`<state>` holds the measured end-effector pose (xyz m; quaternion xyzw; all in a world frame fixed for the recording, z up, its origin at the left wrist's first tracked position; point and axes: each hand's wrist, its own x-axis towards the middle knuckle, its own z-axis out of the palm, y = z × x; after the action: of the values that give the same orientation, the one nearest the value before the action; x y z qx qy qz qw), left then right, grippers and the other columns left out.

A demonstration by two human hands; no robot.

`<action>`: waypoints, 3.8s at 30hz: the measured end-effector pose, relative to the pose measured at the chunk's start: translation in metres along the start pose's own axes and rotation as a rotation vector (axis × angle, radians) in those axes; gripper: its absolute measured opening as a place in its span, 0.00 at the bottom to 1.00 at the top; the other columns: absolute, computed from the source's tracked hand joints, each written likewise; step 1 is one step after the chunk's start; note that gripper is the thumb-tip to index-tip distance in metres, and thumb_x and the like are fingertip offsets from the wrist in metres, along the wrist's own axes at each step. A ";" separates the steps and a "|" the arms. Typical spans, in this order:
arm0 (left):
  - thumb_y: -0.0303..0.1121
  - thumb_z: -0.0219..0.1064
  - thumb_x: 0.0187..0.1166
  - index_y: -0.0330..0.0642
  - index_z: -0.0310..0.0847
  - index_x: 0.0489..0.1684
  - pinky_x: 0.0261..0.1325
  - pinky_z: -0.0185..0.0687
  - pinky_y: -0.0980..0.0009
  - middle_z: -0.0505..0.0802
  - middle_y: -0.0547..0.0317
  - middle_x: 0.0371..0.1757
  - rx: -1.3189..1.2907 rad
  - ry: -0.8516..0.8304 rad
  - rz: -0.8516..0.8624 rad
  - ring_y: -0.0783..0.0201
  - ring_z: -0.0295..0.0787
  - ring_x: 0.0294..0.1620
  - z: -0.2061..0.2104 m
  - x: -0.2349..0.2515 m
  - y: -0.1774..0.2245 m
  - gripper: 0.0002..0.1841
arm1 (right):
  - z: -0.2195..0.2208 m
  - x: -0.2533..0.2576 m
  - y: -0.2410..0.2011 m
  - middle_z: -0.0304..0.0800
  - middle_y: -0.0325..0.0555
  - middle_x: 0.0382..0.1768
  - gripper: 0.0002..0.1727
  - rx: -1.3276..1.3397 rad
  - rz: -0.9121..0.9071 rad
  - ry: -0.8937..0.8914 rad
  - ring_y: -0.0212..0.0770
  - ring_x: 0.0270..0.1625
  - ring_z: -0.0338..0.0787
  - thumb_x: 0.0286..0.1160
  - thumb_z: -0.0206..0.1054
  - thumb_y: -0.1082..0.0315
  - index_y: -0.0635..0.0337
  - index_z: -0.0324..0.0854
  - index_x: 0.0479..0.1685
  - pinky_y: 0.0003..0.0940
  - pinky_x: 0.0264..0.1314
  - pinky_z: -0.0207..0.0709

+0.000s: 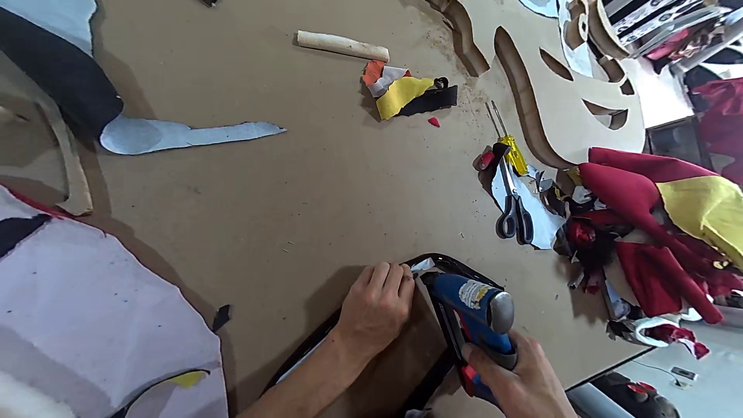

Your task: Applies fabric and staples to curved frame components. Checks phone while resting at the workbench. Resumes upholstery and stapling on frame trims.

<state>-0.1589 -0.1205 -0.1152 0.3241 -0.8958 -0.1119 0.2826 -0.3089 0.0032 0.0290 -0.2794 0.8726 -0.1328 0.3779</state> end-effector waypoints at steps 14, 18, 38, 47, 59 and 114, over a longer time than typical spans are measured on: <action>0.41 0.60 0.83 0.43 0.92 0.42 0.38 0.82 0.63 0.92 0.55 0.40 0.021 -0.080 -0.164 0.55 0.88 0.39 -0.011 -0.013 0.000 0.15 | 0.000 0.011 -0.007 0.90 0.30 0.24 0.15 0.010 -0.059 0.006 0.30 0.23 0.89 0.63 0.75 0.49 0.48 0.88 0.40 0.36 0.27 0.86; 0.40 0.61 0.82 0.42 0.92 0.43 0.34 0.82 0.63 0.91 0.54 0.38 0.056 -0.074 -0.153 0.54 0.87 0.36 -0.009 -0.011 0.001 0.15 | 0.000 0.018 -0.006 0.89 0.30 0.24 0.17 -0.018 -0.065 -0.011 0.31 0.23 0.89 0.60 0.73 0.46 0.46 0.88 0.39 0.37 0.27 0.86; 0.36 0.63 0.75 0.49 0.96 0.43 0.39 0.80 0.63 0.94 0.62 0.41 0.059 -0.056 -0.266 0.58 0.87 0.41 -0.002 0.004 0.019 0.13 | -0.002 0.028 -0.013 0.91 0.31 0.26 0.21 0.002 -0.080 -0.091 0.32 0.24 0.90 0.62 0.73 0.43 0.46 0.88 0.46 0.37 0.28 0.88; 0.33 0.62 0.80 0.46 0.95 0.51 0.44 0.86 0.62 0.96 0.56 0.48 0.169 -0.029 -0.254 0.55 0.92 0.44 -0.048 -0.059 -0.003 0.13 | -0.019 0.027 0.010 0.91 0.34 0.26 0.23 0.073 -0.065 -0.098 0.35 0.23 0.90 0.64 0.74 0.45 0.51 0.87 0.49 0.38 0.27 0.88; 0.28 0.64 0.76 0.45 0.94 0.49 0.31 0.76 0.63 0.95 0.58 0.45 0.302 0.005 -0.010 0.59 0.86 0.33 -0.015 -0.025 0.001 0.12 | -0.031 0.014 0.054 0.92 0.38 0.31 0.26 -0.103 -0.053 0.058 0.39 0.31 0.91 0.63 0.73 0.41 0.50 0.88 0.53 0.51 0.35 0.85; 0.27 0.78 0.63 0.44 0.90 0.31 0.29 0.88 0.64 0.88 0.53 0.52 -0.172 -0.281 -0.320 0.56 0.90 0.40 -0.012 0.021 -0.008 0.04 | 0.011 0.005 -0.037 0.91 0.34 0.26 0.13 -0.219 -0.084 -0.106 0.32 0.28 0.91 0.61 0.72 0.53 0.51 0.90 0.37 0.42 0.32 0.85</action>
<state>-0.1612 -0.1402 -0.0990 0.4183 -0.8506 -0.2753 0.1604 -0.2896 -0.0297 0.0344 -0.3618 0.8483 -0.0373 0.3849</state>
